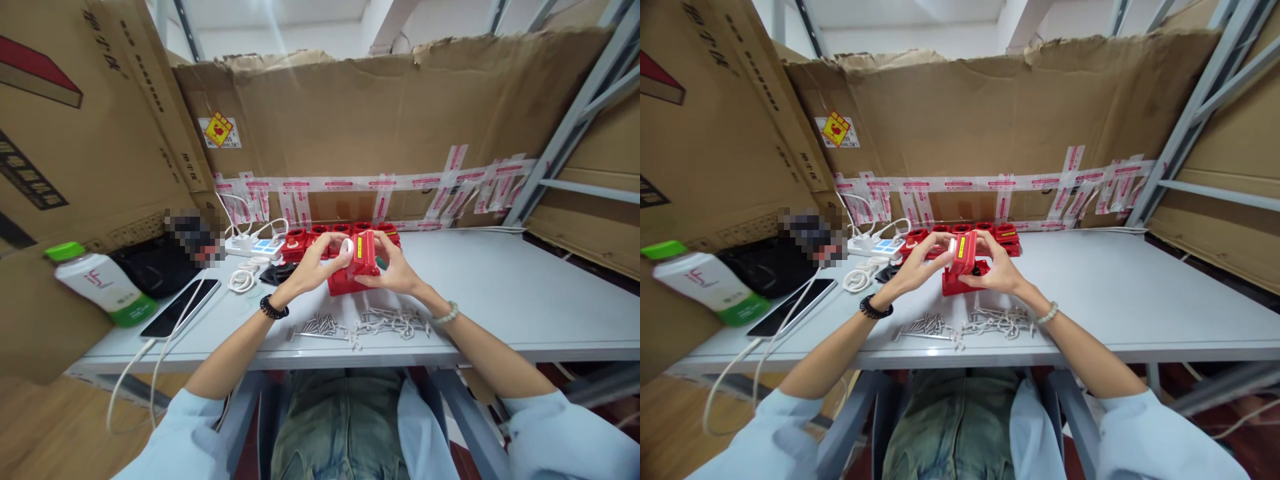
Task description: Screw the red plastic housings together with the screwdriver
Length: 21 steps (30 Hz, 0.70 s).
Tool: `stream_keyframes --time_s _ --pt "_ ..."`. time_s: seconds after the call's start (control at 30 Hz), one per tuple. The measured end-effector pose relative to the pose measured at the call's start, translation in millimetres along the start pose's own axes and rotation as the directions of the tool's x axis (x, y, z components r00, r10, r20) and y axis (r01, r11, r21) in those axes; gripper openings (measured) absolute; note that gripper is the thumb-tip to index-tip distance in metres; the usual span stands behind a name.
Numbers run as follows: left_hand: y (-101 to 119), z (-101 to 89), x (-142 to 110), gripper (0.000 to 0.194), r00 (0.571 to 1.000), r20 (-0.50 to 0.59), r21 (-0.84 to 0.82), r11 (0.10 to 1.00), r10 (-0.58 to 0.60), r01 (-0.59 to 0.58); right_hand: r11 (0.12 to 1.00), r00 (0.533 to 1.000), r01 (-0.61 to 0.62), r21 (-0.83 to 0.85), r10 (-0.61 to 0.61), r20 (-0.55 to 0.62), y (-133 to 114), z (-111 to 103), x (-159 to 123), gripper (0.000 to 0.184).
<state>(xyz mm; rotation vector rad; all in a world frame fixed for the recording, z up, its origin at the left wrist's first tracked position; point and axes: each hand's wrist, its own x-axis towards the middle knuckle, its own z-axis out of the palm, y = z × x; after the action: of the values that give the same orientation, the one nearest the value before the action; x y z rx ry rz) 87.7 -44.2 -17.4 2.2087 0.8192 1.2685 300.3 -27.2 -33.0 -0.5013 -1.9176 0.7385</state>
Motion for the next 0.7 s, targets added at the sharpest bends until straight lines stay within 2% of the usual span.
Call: stream_keyframes --time_s 0.1,0.17,0.3,0.37,0.47,0.6,0.7 --pt "-2.2 0.2 0.5 0.05 0.996 0.044 -0.009 0.997 0.075 -0.074 1.0 1.0 -0.012 -0.013 0.012 -0.017 -0.2 -0.4 -0.3 0.077" --pt "-2.6 0.7 0.7 0.056 0.996 0.023 -0.032 0.995 0.092 -0.091 1.0 0.999 -0.023 -0.009 0.022 -0.03 -0.7 -0.6 -0.3 0.077" --pt "0.4 0.7 0.8 0.035 0.998 -0.066 0.037 0.999 -0.023 0.026 1.0 1.0 -0.026 -0.011 0.026 -0.011 -1.7 -0.6 0.1 0.078" --pt "1.8 -0.5 0.7 0.034 0.999 -0.038 0.068 0.997 0.029 -0.026 0.999 0.999 -0.031 -0.024 0.031 -0.013 -1.9 -0.8 0.2 0.078" --pt "1.4 -1.5 0.7 0.05 0.993 -0.009 0.05 0.991 0.121 -0.121 0.999 0.999 -0.043 -0.026 0.042 -0.029 -1.9 -1.0 0.1 0.077" --pt "-2.0 -0.6 1.0 0.039 1.0 -0.031 0.06 0.998 0.005 -0.003 1.0 0.999 -0.026 -0.016 0.026 -0.027 -1.1 -1.3 -0.2 0.077" --pt "-2.9 -0.9 0.7 0.042 0.995 0.037 0.102 0.99 0.089 -0.093 1.0 1.0 -0.019 -0.011 0.019 -0.02 -0.9 -2.1 -0.2 0.075"
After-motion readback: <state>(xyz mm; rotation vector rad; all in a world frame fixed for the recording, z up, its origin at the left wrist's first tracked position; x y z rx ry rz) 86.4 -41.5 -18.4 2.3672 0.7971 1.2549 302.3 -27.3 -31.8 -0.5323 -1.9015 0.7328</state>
